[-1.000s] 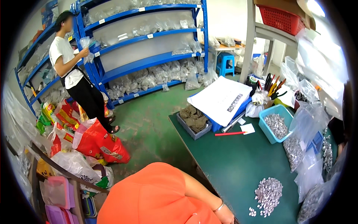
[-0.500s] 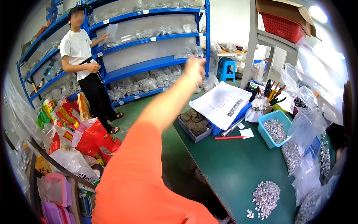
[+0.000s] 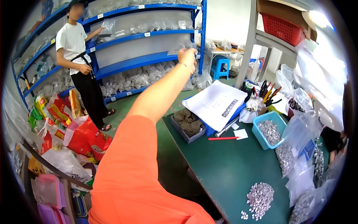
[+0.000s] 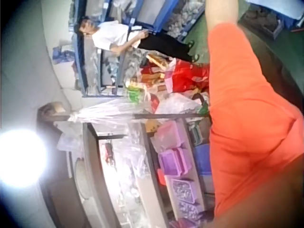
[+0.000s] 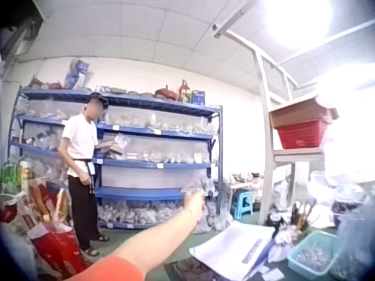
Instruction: The person empties a bag of small metal parts onto a workbench and then places them one by one into a plastic bag.
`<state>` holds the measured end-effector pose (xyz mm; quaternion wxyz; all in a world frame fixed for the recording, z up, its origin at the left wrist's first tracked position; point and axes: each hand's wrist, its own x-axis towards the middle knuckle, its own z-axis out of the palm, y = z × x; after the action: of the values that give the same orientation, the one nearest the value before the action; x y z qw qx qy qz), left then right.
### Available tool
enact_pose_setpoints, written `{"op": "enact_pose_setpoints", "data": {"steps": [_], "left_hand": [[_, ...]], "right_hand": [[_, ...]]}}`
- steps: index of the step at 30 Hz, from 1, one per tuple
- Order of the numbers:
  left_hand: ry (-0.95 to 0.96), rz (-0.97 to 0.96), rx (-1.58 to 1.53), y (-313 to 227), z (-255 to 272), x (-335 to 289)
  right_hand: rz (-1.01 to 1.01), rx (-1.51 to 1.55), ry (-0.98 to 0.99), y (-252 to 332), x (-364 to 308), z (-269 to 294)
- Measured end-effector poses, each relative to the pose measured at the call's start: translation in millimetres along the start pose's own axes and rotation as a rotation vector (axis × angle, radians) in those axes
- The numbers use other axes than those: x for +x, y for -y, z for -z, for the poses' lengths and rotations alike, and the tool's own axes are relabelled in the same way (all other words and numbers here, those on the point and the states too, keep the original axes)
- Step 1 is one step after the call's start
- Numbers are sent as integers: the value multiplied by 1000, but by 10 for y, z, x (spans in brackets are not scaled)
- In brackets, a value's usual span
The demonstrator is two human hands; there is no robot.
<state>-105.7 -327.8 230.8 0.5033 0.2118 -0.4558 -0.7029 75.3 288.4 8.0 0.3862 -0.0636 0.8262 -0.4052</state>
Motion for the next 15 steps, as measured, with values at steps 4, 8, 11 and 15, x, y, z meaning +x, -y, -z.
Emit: {"op": "enact_pose_setpoints", "data": {"steps": [4, 8, 11, 15], "left_hand": [[388, -206, -58, -269, 127, -980], [518, -816, -274, -858, 314, -1777], [574, -1421, -182, -1368, 548, -2237], [773, -1733, -205, -1841, 969, -2686]], "right_hand": [[-316, 389, 57, -18, -26, -23], [-286, 224, 64, 19, -75, 0], [-308, 292, 43, 193, -132, -9], [-344, 377, 37, 432, -142, -4]]}}
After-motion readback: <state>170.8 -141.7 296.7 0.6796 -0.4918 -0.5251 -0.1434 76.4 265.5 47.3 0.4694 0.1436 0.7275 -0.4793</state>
